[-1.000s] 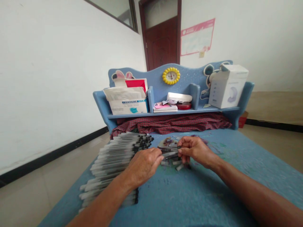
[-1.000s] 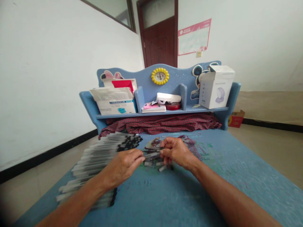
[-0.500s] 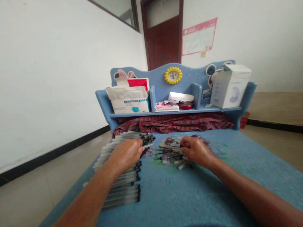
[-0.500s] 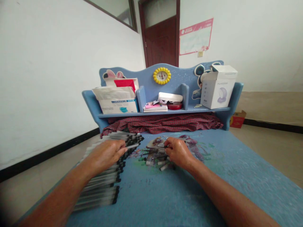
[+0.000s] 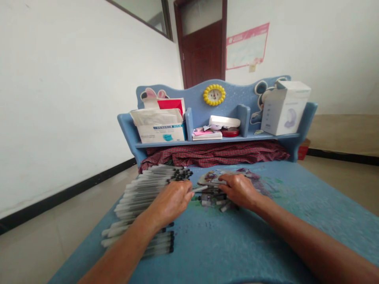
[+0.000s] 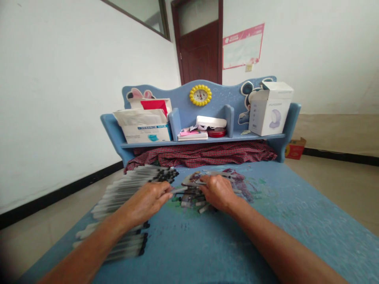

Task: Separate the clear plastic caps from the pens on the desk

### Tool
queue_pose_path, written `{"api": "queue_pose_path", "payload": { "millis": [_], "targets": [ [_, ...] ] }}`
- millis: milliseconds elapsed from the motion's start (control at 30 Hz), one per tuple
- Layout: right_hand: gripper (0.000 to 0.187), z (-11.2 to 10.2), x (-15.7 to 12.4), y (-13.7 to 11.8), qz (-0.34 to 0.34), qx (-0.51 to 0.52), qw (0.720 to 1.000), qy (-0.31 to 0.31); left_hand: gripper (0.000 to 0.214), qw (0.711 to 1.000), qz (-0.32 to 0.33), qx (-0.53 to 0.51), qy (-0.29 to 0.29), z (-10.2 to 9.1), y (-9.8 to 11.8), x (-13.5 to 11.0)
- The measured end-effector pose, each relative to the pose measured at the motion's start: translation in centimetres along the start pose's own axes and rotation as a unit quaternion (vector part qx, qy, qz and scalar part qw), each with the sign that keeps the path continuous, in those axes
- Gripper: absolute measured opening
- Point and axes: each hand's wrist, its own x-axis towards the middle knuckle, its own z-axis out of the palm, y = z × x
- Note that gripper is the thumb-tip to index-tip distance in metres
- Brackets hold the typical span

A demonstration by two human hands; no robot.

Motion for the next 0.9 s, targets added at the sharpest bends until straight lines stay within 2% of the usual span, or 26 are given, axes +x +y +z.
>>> {"api": "queue_pose_path", "payload": {
  "millis": [133,267,333,433,567,667,800,900],
  "targets": [
    [0.028,-0.9,-0.6,-0.3,-0.058,0.097,0.993,0.019,0.016,0.999,0.047,-0.025,0.003,0.6,0.6,-0.1],
    [0.022,-1.5,-1.3,-1.2,-0.175,0.135,0.974,-0.047,0.014,0.993,0.107,-0.045,0.022,1.2,1.4,-0.1],
    [0.018,-1.7,-1.4,-1.4,-0.206,0.133,0.967,-0.073,0.012,0.99,0.132,-0.053,0.027,1.3,1.4,-0.2],
    [0.018,-2.7,-1.3,-1.0,-0.187,0.167,0.963,-0.096,0.014,0.986,0.153,-0.055,0.025,0.9,1.0,-0.1],
    [0.017,-4.6,-1.0,0.5,-0.1,0.255,0.954,-0.12,0.021,0.989,0.127,-0.056,0.045,-0.1,0.2,0.0],
    [0.018,-5.4,-0.9,1.1,-0.066,0.301,0.94,-0.147,0.025,0.989,0.12,-0.073,0.036,-0.8,0.2,-0.2],
    [0.021,-6.1,-0.9,1.0,-0.067,0.304,0.927,-0.21,0.029,0.986,0.124,-0.115,0.012,-1.4,0.6,-0.6],
    [0.027,-7.4,-1.7,0.2,-0.096,0.259,0.934,-0.228,0.035,0.974,0.124,-0.184,-0.037,-2.1,1.0,-0.9]
  ]
}}
